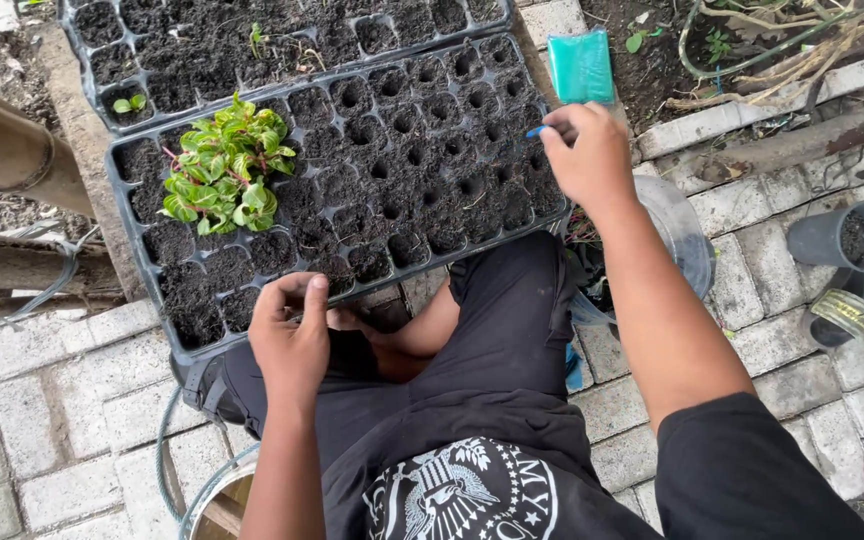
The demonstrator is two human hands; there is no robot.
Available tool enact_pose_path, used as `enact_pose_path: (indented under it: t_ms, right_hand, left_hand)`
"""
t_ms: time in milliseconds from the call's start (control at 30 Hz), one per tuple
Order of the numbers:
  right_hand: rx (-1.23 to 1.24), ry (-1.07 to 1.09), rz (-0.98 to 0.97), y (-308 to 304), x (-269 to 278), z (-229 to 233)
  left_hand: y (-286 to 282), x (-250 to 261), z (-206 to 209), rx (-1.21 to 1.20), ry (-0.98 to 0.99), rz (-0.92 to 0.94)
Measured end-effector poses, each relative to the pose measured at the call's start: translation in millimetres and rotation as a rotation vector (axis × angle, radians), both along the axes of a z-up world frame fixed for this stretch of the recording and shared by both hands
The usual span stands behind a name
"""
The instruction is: Using a small tool to poke holes in soil-filled seedling trays and then covering them with soil.
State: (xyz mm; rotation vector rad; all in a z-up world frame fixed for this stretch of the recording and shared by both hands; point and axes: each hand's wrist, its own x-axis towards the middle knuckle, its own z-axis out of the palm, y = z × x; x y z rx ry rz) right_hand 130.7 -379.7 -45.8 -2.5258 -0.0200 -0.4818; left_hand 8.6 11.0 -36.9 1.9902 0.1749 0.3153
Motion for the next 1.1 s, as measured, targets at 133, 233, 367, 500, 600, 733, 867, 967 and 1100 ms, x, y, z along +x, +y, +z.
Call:
enact_pose_path:
  t_ms: [133, 233, 367, 500, 600, 733, 867, 967, 1100]
  right_hand:
    - [-0.06, -0.005, -0.027, 1, 15, -1]
    - [-0.079, -0.018, -0.011, 5, 24, -6]
    - [-0.096, 0.014, 0.004, 9, 30, -12]
    - [-0.13, 0.075, -0.011, 11, 38, -26]
    - [-0.093, 0.066, 0.003, 10, 41, -26]
    - [-0.068, 0.126, 0.031, 5, 37, -22]
    - [-0.13, 0.232, 0.005, -1, 42, -20]
    - [-0.138, 0.187, -0.004, 4, 47, -22]
    - [-0.114, 0.197, 0.073, 15, 45, -16]
  left_hand:
    - [-11, 4, 25, 0.058, 0.011, -0.029]
    - [-14, 6, 31, 0.126, -0.008, -0.032]
    - [-14, 8, 25, 0.212, -0.054, -0.059]
    - [-17, 9, 23, 0.241, -0.049, -0.057]
    - [-18, 13, 22, 0.25, -0.046, -0.075]
    - [-18, 16, 22, 0.24, -0.051, -0.074]
    - [-19, 19, 24, 0.233, -0.045, -0.071]
    - [-22, 19, 25, 0.234, -0.052, -0.075]
    - [-22, 19, 28, 0.228, -0.058, -0.079]
